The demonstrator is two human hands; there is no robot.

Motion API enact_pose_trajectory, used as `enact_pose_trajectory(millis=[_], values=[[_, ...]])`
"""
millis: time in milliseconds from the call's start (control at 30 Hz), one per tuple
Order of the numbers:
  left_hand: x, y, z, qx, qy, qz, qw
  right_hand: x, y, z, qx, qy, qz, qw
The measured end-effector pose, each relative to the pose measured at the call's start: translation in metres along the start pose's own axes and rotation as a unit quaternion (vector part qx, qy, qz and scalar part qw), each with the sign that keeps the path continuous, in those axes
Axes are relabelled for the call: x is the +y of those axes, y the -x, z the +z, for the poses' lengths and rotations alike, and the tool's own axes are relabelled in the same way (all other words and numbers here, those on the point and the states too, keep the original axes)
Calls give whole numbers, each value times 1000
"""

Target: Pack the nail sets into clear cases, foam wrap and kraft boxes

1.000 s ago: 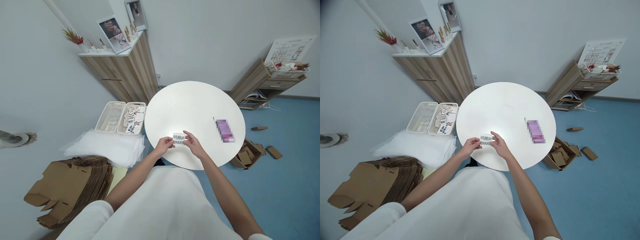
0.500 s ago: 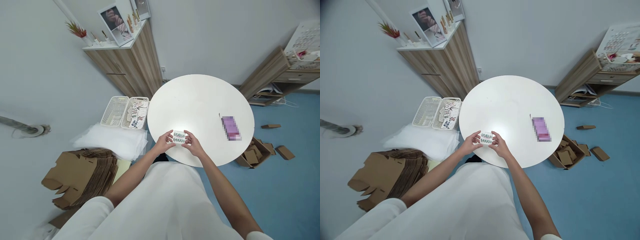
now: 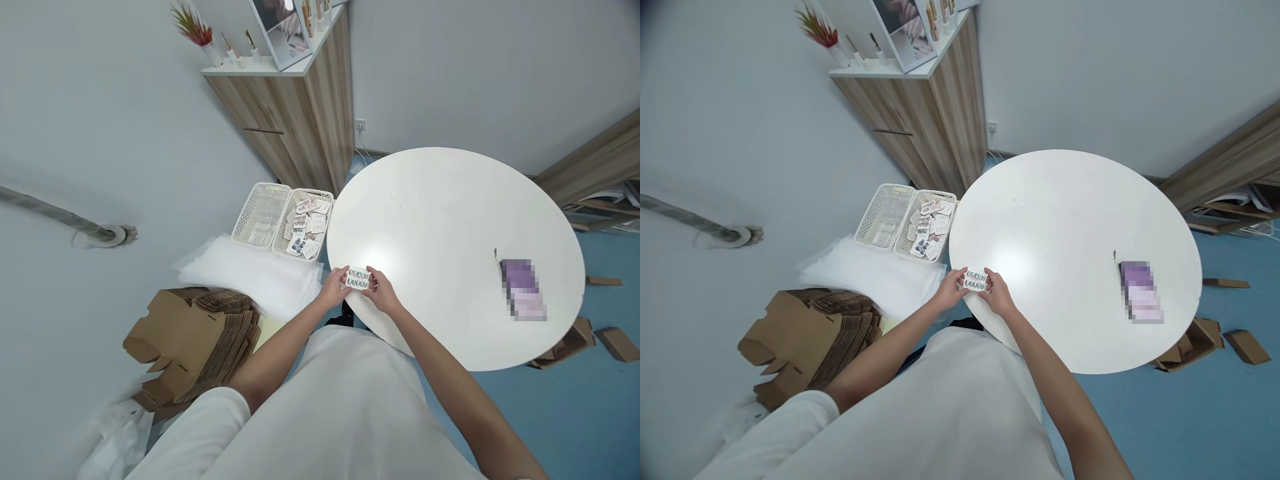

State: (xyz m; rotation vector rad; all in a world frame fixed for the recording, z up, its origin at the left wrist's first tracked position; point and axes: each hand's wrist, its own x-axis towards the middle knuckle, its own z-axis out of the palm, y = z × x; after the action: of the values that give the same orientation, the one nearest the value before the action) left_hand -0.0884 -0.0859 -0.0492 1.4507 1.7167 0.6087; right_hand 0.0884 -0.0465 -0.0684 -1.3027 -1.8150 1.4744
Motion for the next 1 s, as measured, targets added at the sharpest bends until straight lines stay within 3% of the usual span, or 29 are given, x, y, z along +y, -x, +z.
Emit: enact_pose_trajectory(millis=[133, 233, 467, 767, 1000], values=[[-26, -22, -9, 5, -38, -15, 999, 7, -32, 26, -8, 33, 31, 999], [-39, -36, -13, -22, -62, -22, 998, 12, -49, 38, -7, 65, 54, 996], [-49, -50, -12, -38, -125, 2, 991, 9, -58, 48, 26, 136, 91, 986], [-40, -37, -14, -26, 7, -57, 998, 1, -27, 69, 128, -49, 181, 974], [-40, -51, -18, -15, 31, -55, 998, -6, -46, 74, 155, -116, 185, 964]])
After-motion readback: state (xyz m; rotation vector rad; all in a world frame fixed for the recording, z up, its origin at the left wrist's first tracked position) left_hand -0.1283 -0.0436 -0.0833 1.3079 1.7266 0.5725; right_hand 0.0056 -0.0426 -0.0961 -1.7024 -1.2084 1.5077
